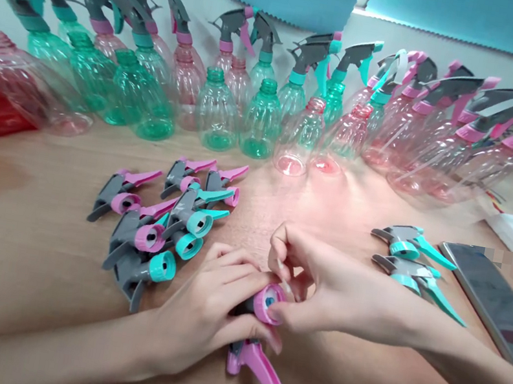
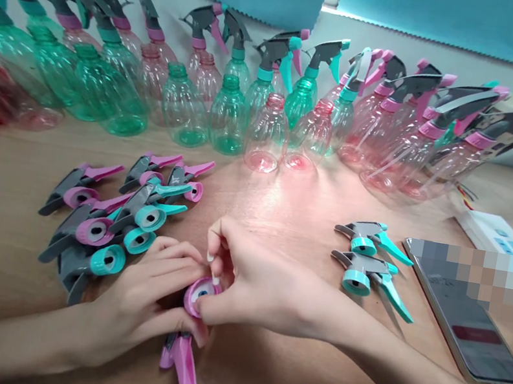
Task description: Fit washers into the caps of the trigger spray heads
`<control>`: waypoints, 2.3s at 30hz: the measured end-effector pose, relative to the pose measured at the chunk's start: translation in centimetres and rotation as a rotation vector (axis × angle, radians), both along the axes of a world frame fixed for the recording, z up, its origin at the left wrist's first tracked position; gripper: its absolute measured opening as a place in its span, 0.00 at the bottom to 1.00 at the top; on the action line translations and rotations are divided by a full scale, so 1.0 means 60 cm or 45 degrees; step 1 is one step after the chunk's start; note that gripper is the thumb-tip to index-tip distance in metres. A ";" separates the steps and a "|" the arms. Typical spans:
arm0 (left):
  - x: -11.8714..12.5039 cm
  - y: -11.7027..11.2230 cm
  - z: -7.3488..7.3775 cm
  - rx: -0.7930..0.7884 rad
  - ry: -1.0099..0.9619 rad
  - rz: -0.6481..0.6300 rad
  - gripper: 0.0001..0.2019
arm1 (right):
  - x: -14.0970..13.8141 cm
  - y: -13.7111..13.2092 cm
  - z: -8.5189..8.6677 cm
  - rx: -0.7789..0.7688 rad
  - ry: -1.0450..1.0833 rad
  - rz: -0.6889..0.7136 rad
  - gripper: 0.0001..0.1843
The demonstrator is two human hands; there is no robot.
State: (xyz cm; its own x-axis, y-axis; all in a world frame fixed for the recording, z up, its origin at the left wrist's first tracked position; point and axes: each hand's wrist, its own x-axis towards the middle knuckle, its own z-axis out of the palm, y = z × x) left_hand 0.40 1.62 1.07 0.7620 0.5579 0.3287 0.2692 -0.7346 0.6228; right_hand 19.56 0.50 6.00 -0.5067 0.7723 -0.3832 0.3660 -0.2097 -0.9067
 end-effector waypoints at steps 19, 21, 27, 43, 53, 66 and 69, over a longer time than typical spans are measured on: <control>0.000 0.003 -0.006 0.078 0.002 0.130 0.06 | -0.013 -0.008 -0.010 0.247 -0.120 -0.126 0.15; 0.000 0.002 -0.007 0.076 0.014 0.121 0.04 | -0.014 -0.009 -0.012 0.291 -0.189 -0.121 0.14; 0.002 -0.001 -0.008 0.170 0.050 0.100 0.06 | -0.015 -0.024 -0.007 0.474 -0.317 -0.035 0.11; -0.001 0.001 -0.010 0.212 0.041 0.170 0.10 | -0.016 -0.031 -0.009 0.485 -0.596 -0.131 0.11; -0.001 0.002 -0.011 0.193 0.013 0.197 0.10 | -0.030 -0.063 -0.040 0.888 -0.678 -0.224 0.11; -0.009 0.003 -0.011 0.077 -0.021 0.224 0.16 | 0.049 -0.018 0.046 0.677 -0.393 -0.328 0.12; -0.007 0.007 -0.007 0.025 -0.042 0.236 0.18 | 0.050 -0.012 0.042 0.489 -0.295 -0.155 0.08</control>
